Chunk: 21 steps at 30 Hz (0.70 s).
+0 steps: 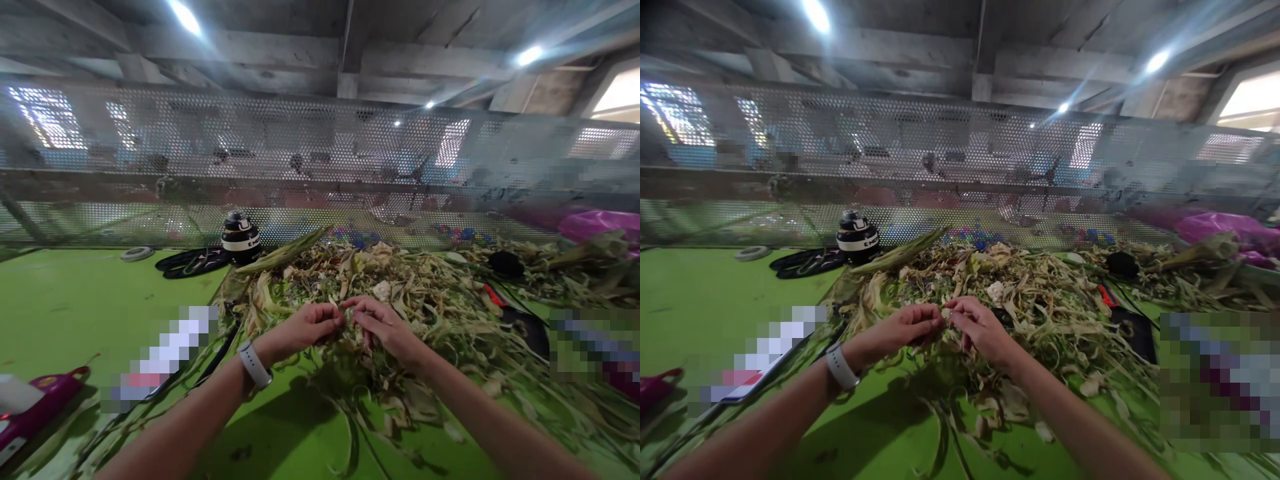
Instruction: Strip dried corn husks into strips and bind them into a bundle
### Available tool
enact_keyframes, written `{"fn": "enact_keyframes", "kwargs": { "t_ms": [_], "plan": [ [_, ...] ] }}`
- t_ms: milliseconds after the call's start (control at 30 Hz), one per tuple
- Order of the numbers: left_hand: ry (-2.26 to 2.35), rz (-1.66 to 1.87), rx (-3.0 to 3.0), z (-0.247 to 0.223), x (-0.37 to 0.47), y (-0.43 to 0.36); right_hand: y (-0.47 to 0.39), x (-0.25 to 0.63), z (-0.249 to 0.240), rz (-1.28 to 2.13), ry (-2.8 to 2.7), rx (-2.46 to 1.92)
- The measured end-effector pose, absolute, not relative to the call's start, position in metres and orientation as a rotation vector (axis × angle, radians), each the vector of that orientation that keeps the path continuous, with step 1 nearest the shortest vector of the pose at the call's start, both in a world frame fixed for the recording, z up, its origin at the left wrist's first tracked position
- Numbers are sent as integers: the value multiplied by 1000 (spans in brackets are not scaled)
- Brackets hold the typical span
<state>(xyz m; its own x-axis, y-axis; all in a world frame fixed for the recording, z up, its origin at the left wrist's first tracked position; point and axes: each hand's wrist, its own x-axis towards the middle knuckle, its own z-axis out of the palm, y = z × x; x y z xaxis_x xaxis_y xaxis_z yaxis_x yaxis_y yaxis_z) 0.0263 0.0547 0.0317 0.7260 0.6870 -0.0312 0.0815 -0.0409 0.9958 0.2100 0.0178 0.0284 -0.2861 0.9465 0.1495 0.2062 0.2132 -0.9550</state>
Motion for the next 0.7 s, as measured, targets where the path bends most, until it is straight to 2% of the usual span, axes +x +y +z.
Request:
{"fn": "enact_keyframes", "kwargs": {
  "t_ms": [67, 233, 367, 533, 700],
  "plan": [
    [632, 509, 1569, 36, 25, 54, 14, 212, 37, 1098, -1752, -1079],
    [737, 586, 1549, 33, 24, 56, 2, 210, 50, 558, -2057, -907],
    [640, 489, 1578, 25, 27, 57, -2, 204, 46, 502, -2200, -812],
    [598, 543, 1466, 16, 30, 56, 1, 203, 34, 90, -2333, -824],
    [601, 483, 1399, 11, 34, 55, -1, 198, 21, 135, -2190, -934]
  ]
}}
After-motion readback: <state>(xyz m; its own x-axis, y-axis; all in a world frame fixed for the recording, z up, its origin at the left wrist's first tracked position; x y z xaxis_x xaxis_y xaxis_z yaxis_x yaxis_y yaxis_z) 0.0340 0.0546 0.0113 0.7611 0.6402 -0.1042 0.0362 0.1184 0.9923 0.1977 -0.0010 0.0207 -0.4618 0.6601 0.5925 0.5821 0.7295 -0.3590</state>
